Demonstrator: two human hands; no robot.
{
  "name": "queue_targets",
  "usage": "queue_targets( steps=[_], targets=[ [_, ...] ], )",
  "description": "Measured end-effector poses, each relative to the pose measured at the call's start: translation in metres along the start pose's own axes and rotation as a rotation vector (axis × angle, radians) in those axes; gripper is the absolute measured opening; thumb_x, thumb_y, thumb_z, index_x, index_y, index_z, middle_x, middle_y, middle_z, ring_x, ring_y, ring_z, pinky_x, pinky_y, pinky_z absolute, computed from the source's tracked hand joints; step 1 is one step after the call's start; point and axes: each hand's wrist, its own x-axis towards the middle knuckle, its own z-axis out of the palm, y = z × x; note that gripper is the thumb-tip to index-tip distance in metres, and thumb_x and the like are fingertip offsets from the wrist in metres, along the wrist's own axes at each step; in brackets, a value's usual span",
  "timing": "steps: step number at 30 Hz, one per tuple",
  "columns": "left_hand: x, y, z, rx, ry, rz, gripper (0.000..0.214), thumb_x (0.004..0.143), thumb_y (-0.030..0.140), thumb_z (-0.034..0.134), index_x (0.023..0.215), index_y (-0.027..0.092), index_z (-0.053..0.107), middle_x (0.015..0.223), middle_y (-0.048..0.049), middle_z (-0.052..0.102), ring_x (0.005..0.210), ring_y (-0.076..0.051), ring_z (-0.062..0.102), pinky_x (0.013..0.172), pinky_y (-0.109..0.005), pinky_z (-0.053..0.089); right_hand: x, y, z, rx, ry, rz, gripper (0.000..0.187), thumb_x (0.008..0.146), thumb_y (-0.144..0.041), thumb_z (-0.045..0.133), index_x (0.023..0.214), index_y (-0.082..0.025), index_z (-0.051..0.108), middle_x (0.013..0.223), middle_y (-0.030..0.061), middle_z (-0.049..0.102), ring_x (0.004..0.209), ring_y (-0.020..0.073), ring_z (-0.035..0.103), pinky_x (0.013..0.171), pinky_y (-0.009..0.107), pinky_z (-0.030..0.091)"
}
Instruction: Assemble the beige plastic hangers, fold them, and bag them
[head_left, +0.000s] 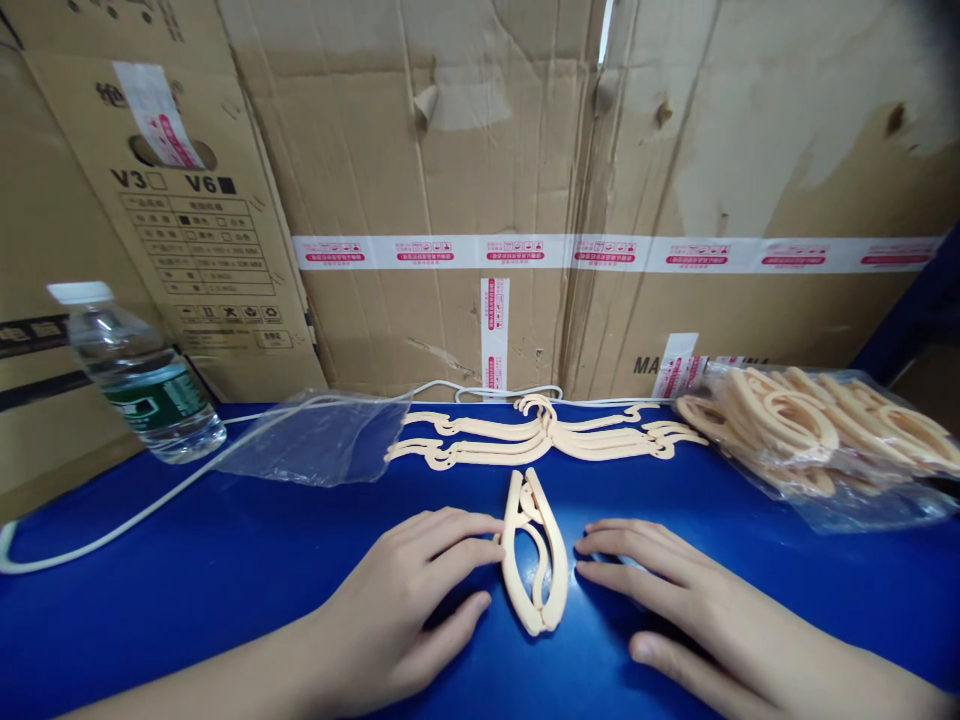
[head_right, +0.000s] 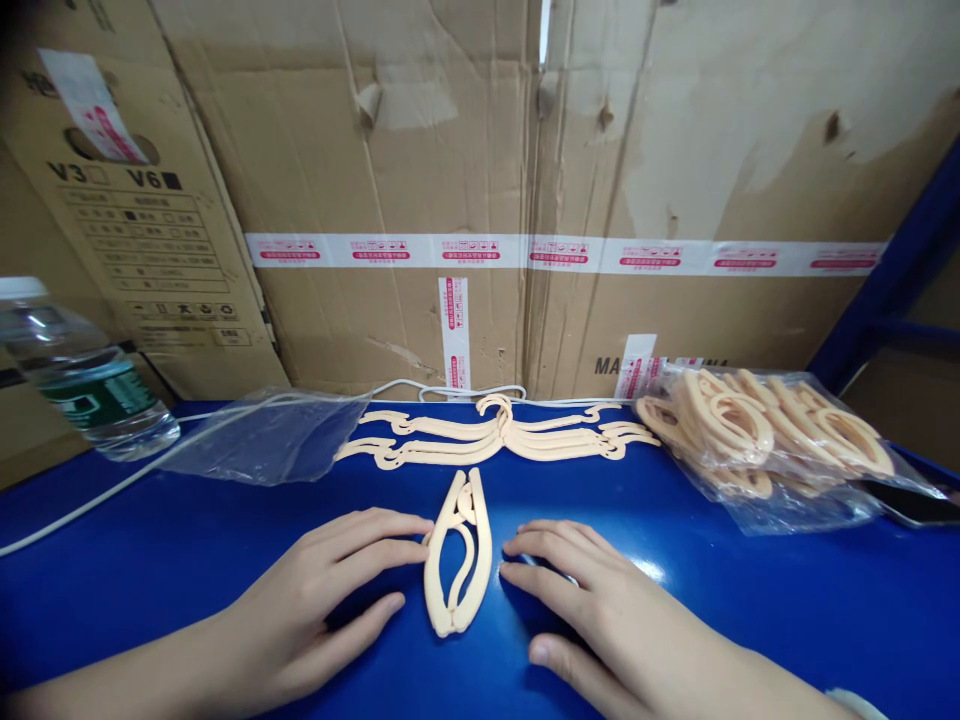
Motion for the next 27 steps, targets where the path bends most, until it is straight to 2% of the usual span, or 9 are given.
queue_targets(
  steps=[15, 21, 27],
  targets=[
    [0.0, 0.0, 0.0, -0.017, -0.025, -0.017, 0.047, 0.088, 0.011, 0.052, 0.134, 0.025, 0.049, 0.131, -0.0091, 0.061, 0.116, -0.024, 0.059, 0.098, -0.041, 0.051, -0.002, 0.003, 0.002, -0.056, -0.031, 0.002, 0.045, 0.097, -0.037, 0.051, 0.142, -0.029, 0.051, 0.14, 0.0073, 0.057, 0.129, 0.026, 0.053, 0.106, 0.042, 0.048],
    [0.001, -0.001, -0.001, -0.035, -0.05, -0.03, 0.051, 0.088, 0.013, 0.053, 0.137, 0.025, 0.044, 0.135, -0.0096, 0.059, 0.121, -0.024, 0.056, 0.101, -0.041, 0.049, -0.002, 0.012, 0.003, -0.119, 0.091, -0.027, 0.041, 0.096, -0.035, 0.052, 0.136, -0.027, 0.057, 0.136, 0.0088, 0.06, 0.125, 0.0267, 0.057, 0.102, 0.04, 0.052],
    [0.0, 0.0, 0.0, -0.051, -0.04, -0.048, 0.053, 0.087, 0.013, 0.054, 0.138, 0.027, 0.043, 0.136, -0.0095, 0.057, 0.123, -0.024, 0.055, 0.103, -0.041, 0.047, -0.004, 0.058, 0.004, -0.254, 0.276, 0.095, 0.043, 0.099, -0.04, 0.044, 0.135, -0.02, 0.057, 0.14, 0.0142, 0.056, 0.129, 0.0298, 0.053, 0.106, 0.05, 0.047]
  ],
)
